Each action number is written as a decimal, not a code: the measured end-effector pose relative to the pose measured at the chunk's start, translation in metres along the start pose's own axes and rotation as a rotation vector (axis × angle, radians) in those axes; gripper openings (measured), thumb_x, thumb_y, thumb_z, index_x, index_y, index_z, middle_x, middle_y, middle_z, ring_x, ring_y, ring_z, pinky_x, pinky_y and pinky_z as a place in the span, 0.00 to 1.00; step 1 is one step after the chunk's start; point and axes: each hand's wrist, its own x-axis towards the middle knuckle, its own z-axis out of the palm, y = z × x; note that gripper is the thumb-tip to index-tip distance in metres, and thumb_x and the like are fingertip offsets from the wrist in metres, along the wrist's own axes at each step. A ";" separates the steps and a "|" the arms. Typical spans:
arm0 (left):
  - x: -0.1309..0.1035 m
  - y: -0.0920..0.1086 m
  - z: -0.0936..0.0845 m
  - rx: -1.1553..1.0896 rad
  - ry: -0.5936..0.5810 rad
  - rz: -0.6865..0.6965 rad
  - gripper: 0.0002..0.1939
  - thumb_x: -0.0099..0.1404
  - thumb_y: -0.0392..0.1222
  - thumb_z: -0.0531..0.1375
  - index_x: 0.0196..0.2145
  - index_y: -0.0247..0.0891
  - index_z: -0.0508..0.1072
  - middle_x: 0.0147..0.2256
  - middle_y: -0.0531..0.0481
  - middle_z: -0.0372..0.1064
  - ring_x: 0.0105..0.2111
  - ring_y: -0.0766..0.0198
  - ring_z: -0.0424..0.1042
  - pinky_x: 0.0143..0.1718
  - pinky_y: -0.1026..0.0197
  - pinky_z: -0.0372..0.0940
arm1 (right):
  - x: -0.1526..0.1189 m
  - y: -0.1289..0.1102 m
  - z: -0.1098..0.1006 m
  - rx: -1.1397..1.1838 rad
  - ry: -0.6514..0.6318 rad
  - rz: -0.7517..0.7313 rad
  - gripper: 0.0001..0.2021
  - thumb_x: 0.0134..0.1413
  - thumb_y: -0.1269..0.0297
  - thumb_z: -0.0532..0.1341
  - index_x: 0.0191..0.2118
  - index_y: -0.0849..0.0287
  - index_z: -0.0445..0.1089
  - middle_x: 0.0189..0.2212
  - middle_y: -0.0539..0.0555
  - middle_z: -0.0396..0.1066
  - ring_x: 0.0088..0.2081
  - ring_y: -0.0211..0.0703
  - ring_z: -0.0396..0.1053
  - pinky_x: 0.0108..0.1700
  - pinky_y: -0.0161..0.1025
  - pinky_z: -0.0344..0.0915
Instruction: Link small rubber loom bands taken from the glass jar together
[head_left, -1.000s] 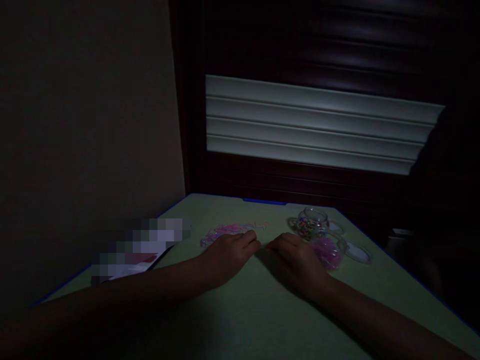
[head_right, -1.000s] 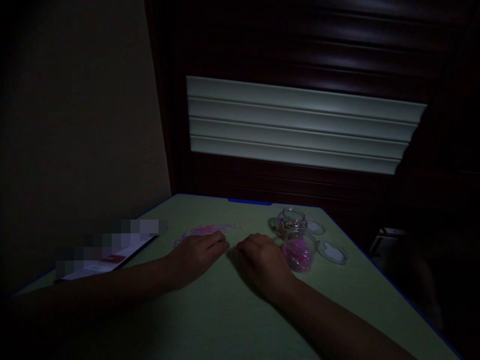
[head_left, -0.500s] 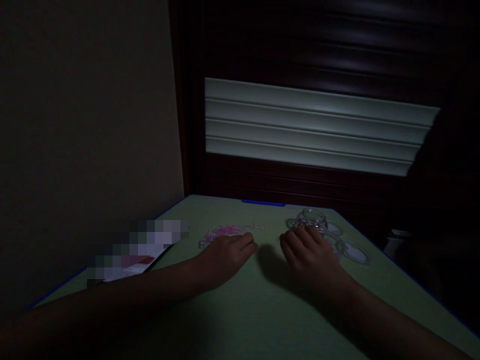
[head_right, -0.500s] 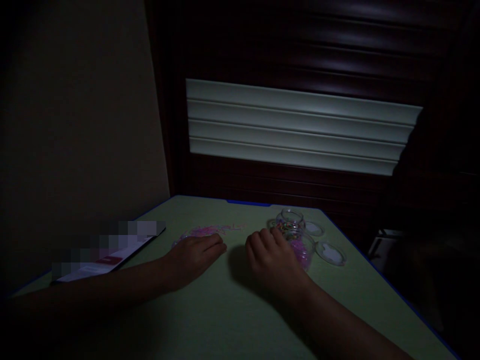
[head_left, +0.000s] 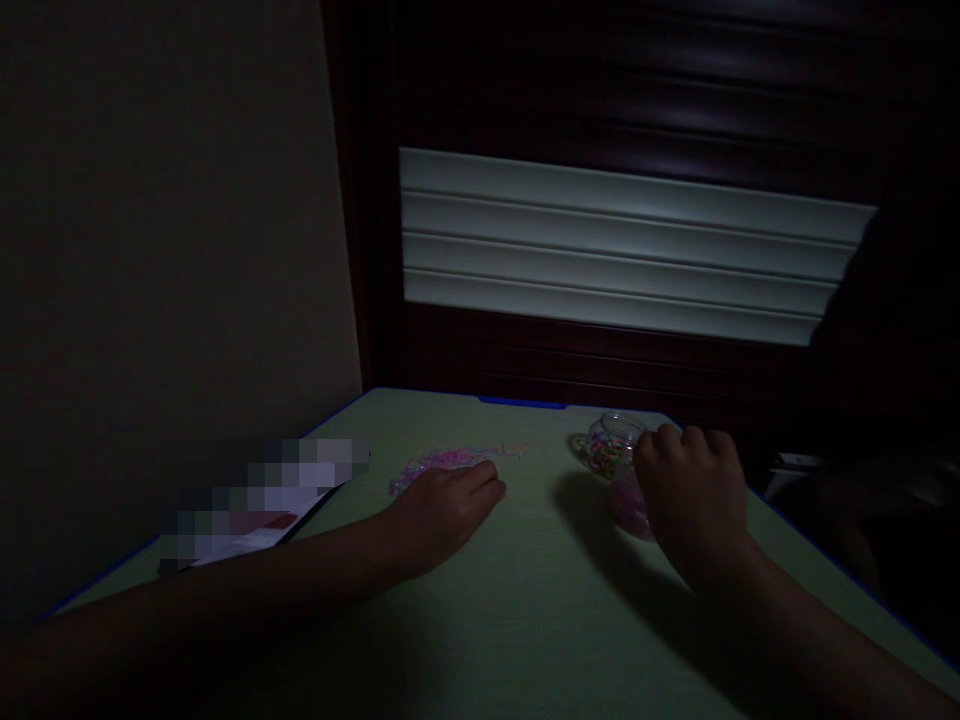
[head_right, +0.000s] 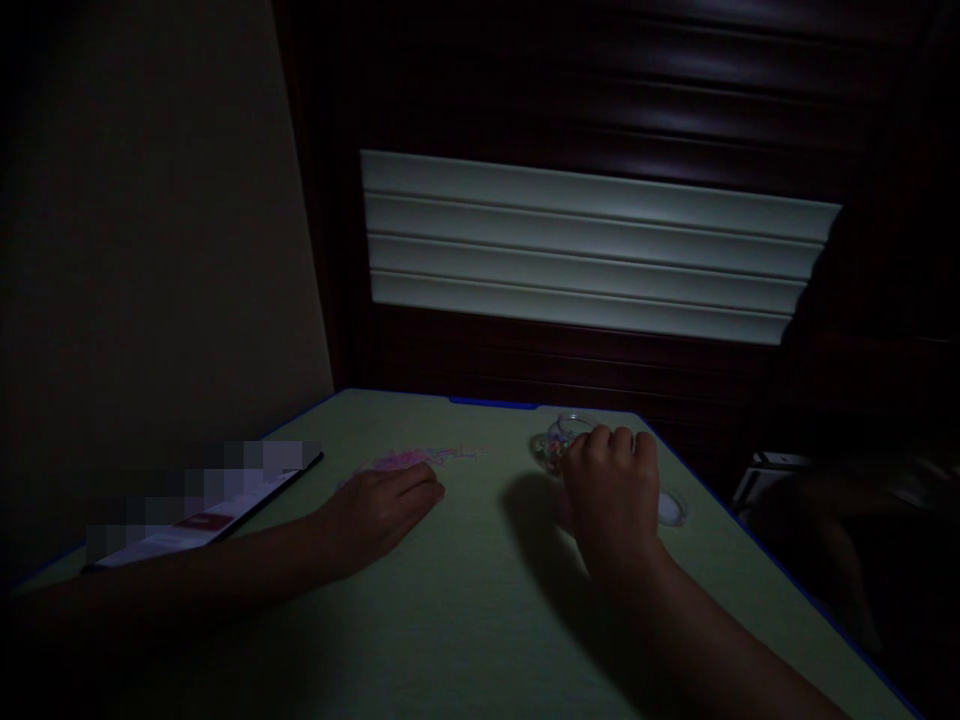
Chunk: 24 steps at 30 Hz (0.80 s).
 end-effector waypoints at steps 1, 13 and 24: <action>0.000 0.000 0.000 -0.003 0.000 -0.004 0.08 0.64 0.34 0.46 0.33 0.36 0.64 0.31 0.51 0.62 0.26 0.68 0.61 0.25 0.65 0.56 | 0.000 0.000 0.000 0.000 -0.011 0.007 0.10 0.48 0.77 0.51 0.29 0.63 0.69 0.26 0.58 0.66 0.32 0.50 0.63 0.34 0.44 0.49; 0.001 0.001 -0.003 -0.018 -0.040 -0.011 0.09 0.65 0.34 0.45 0.34 0.36 0.64 0.32 0.51 0.63 0.27 0.67 0.62 0.25 0.65 0.57 | -0.003 -0.001 -0.001 0.054 -0.002 -0.067 0.09 0.46 0.78 0.52 0.28 0.64 0.70 0.26 0.61 0.68 0.31 0.51 0.64 0.32 0.44 0.51; 0.001 0.001 -0.004 -0.038 -0.047 -0.027 0.10 0.65 0.34 0.45 0.35 0.36 0.65 0.32 0.50 0.63 0.29 0.66 0.63 0.29 0.64 0.59 | -0.004 -0.015 0.003 0.141 0.130 -0.378 0.09 0.48 0.77 0.53 0.32 0.63 0.69 0.30 0.59 0.68 0.32 0.50 0.64 0.34 0.44 0.54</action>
